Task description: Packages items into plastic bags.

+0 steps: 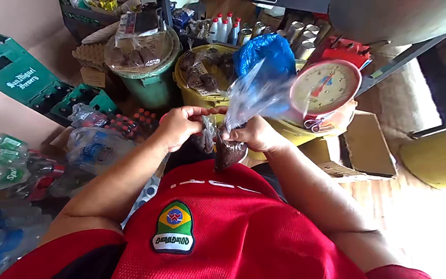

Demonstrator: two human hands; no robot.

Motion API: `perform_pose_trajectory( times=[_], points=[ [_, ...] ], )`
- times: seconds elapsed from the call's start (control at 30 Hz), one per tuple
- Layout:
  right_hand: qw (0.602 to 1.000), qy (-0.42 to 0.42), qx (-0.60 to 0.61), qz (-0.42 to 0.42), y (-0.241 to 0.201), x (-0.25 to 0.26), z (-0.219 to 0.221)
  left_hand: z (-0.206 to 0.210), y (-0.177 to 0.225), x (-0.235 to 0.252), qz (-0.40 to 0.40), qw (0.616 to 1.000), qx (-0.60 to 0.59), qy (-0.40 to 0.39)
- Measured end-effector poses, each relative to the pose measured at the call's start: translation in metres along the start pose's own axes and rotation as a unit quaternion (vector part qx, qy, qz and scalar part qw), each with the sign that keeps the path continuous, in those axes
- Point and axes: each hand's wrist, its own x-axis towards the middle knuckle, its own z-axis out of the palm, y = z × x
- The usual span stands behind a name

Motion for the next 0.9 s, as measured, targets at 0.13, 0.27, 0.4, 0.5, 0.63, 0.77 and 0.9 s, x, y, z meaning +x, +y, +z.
perform_pose_trajectory(
  times=[0.13,0.27,0.4,0.5,0.63,0.77,0.9],
  points=[
    [0.983,-0.031,-0.169,-0.061,-0.004,-0.003,0.007,0.004,-0.013,-0.016,0.002,0.996,-0.079,0.033],
    [0.968,-0.063,-0.231,-0.081,-0.007,0.001,0.013,0.001,-0.015,-0.024,0.002,0.998,-0.059,0.037],
    [0.96,-0.073,-0.268,-0.021,-0.011,0.007,0.02,-0.002,-0.016,-0.023,0.029,0.997,-0.061,0.022],
    [0.95,-0.076,-0.297,-0.056,-0.013,0.009,0.024,-0.005,-0.015,-0.018,0.015,0.994,-0.112,0.006],
    [0.94,-0.041,-0.322,-0.108,-0.004,0.009,0.038,-0.001,-0.012,-0.013,0.023,0.976,-0.218,0.007],
    [0.938,-0.003,-0.325,-0.123,0.006,0.01,0.045,-0.001,-0.002,-0.013,0.052,0.972,-0.227,0.009],
    [0.964,0.015,-0.257,-0.074,0.003,0.005,0.025,-0.01,0.001,-0.016,0.033,0.986,-0.155,0.054]
  ],
)
